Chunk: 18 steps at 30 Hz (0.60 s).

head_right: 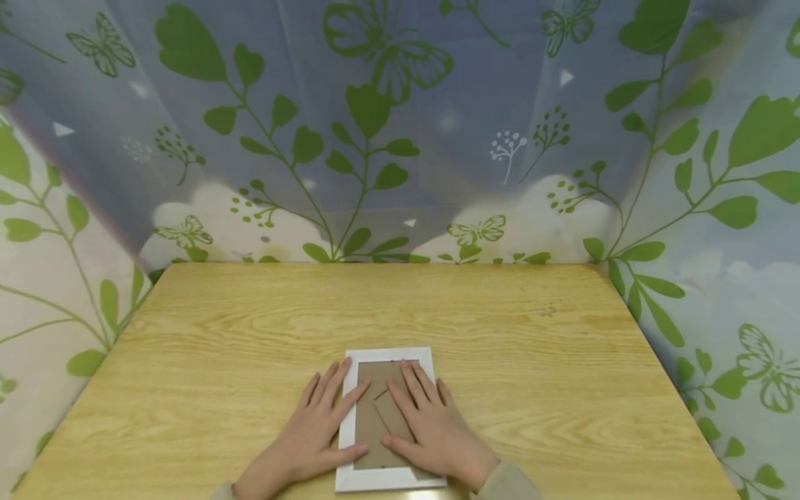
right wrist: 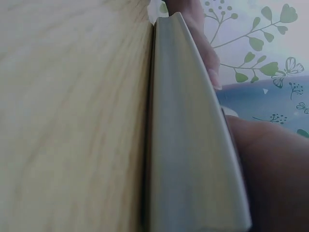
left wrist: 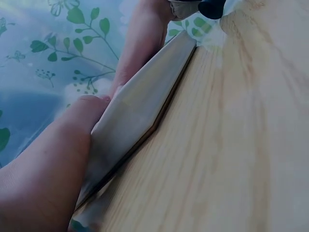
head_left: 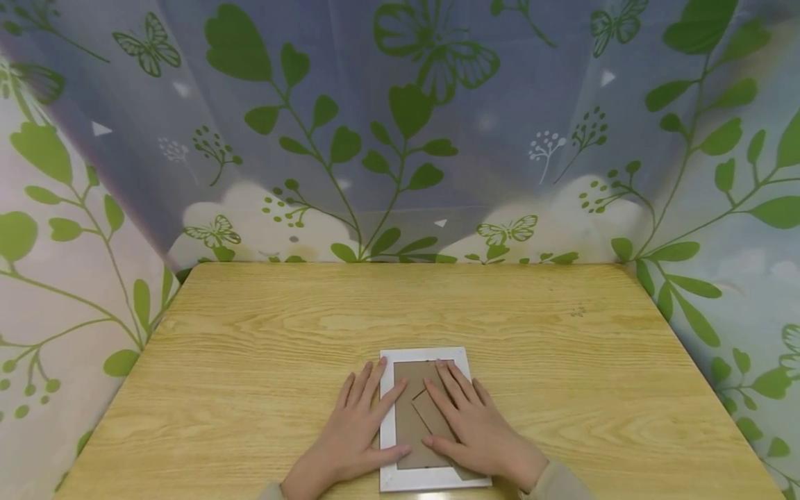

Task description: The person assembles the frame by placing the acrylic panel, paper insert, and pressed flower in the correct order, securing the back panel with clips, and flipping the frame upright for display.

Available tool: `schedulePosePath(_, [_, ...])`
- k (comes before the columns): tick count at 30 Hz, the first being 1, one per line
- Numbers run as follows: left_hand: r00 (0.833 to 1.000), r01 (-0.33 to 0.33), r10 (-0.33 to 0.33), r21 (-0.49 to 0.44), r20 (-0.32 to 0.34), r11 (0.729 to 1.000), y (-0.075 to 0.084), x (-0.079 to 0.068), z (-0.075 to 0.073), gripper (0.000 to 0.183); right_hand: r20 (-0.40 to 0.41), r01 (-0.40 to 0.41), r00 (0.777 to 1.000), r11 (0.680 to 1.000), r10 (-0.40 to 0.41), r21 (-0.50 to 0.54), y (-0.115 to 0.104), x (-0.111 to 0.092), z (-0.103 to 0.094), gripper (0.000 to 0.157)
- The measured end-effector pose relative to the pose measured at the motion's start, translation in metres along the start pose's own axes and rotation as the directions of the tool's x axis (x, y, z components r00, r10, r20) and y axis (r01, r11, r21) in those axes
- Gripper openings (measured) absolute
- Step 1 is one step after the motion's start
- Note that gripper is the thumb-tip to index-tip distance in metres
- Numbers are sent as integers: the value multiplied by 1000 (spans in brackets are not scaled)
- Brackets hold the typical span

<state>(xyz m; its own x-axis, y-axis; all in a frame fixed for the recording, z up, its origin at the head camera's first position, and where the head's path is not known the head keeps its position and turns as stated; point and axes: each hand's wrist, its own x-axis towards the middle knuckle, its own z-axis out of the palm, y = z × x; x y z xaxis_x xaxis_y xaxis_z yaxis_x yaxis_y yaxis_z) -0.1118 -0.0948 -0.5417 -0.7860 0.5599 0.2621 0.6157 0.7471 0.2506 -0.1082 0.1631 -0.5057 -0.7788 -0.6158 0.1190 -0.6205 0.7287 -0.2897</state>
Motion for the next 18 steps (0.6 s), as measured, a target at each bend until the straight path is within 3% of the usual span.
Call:
schedulePosePath(10, [1000, 10, -10, -7, -9, 1000, 3, 3, 1, 89, 26, -20, 999, 999, 19, 45, -1, 0, 0, 79])
schedulePosePath(18, [1000, 3, -3, -8, -27, 1000, 2, 3, 2, 88, 73, -38, 997, 981, 25, 191, 6, 8, -15, 69])
